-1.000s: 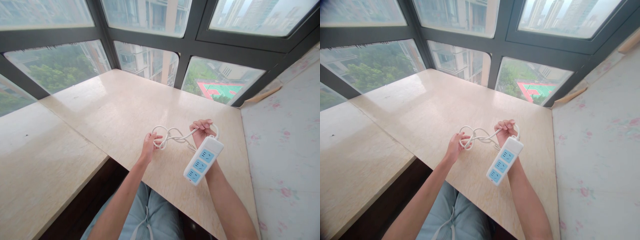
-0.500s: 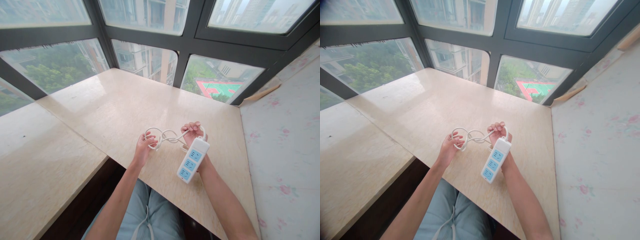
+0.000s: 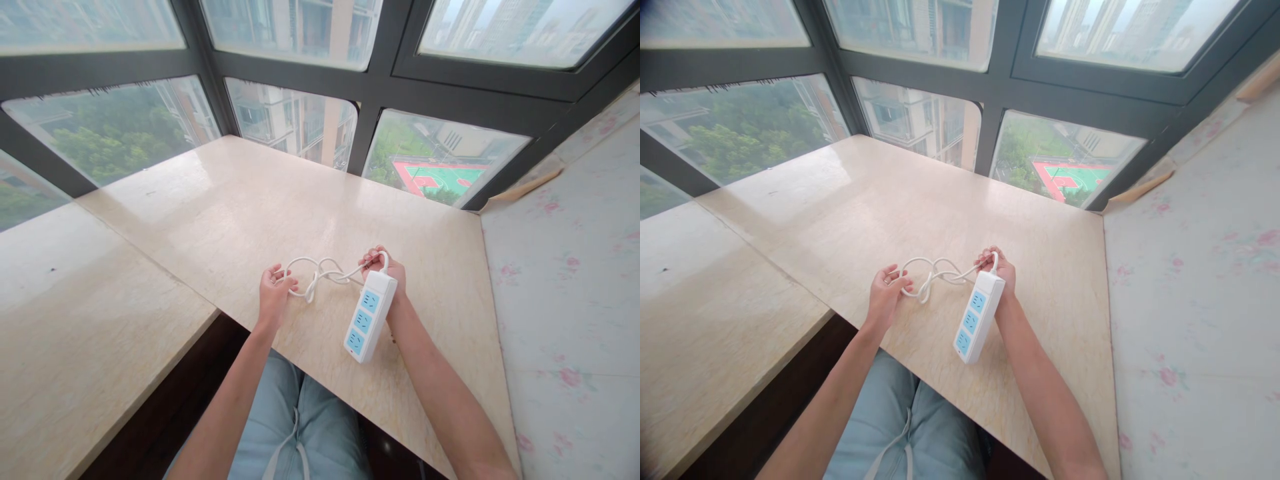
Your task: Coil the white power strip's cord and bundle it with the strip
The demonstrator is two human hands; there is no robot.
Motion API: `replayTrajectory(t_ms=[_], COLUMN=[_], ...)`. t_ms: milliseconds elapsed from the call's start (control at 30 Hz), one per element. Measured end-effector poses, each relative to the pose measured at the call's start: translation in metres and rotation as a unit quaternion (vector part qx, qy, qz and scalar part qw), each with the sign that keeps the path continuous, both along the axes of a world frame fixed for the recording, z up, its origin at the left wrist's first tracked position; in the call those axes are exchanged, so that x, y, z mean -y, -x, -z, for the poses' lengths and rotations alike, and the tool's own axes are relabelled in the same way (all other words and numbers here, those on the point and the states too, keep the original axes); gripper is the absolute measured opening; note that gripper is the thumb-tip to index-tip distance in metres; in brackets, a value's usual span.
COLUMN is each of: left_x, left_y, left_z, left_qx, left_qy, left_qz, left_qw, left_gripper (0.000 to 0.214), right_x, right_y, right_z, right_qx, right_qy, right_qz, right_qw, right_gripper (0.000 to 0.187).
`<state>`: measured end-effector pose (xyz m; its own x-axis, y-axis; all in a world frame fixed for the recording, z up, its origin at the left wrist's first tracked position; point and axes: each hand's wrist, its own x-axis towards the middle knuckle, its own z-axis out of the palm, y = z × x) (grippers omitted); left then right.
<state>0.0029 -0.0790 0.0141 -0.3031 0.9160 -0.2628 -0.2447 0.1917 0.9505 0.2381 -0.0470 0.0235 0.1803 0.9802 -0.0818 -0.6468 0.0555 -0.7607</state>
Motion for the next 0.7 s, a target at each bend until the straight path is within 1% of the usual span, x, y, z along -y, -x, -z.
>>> replayTrajectory(t_ms=[67,133,167,233,300,400,467,533,567,633,700], left_x=[0.000,0.003,0.005,0.013,0.023,0.042,0.054,0.063,0.066,0.069,0.069], left_y=[0.002,0.001,0.000,-0.005,-0.012,-0.026,-0.038,-0.049,-0.054,-0.062,-0.069], left_z=[0.000,-0.002,-0.003,-0.007,-0.013,-0.020,-0.022,-0.021,-0.019,-0.015,-0.012], left_qx=[-0.038,-0.118,-0.169,-0.266,-0.335,-0.384,-0.396,-0.395,-0.389,-0.358,-0.291], left_qy=[-0.002,-0.017,-0.034,-0.085,-0.155,-0.254,-0.288,-0.283,-0.262,-0.190,-0.098], left_qz=[-0.003,0.001,0.001,-0.002,0.006,0.058,0.096,0.142,0.169,0.216,0.248], left_qw=[0.999,0.993,0.985,0.960,0.929,0.886,0.867,0.862,0.867,0.888,0.919], left_gripper=[0.048,0.044,0.042,0.041,0.040,0.040,0.039,0.037,0.036,0.036,0.038], right_x=[-0.004,-0.006,-0.007,-0.008,-0.007,-0.005,-0.003,-0.001,-0.001,0.000,0.000], right_y=[-0.004,-0.008,-0.011,-0.017,-0.024,-0.032,-0.033,-0.032,-0.031,-0.030,-0.030], right_z=[0.004,0.006,0.006,0.004,-0.001,-0.010,-0.016,-0.020,-0.021,-0.023,-0.023], right_qx=[-0.017,-0.026,-0.021,0.005,0.032,0.051,0.055,0.056,0.058,0.070,0.091], right_qy=[0.036,0.085,0.112,0.158,0.177,0.175,0.180,0.205,0.221,0.245,0.255], right_qz=[0.002,-0.001,-0.011,-0.042,-0.068,-0.090,-0.096,-0.088,-0.082,-0.072,-0.068], right_qw=[0.999,0.996,0.993,0.987,0.981,0.979,0.977,0.973,0.970,0.964,0.960], right_gripper=[0.011,0.012,0.015,0.025,0.037,0.045,0.045,0.042,0.040,0.037,0.035])
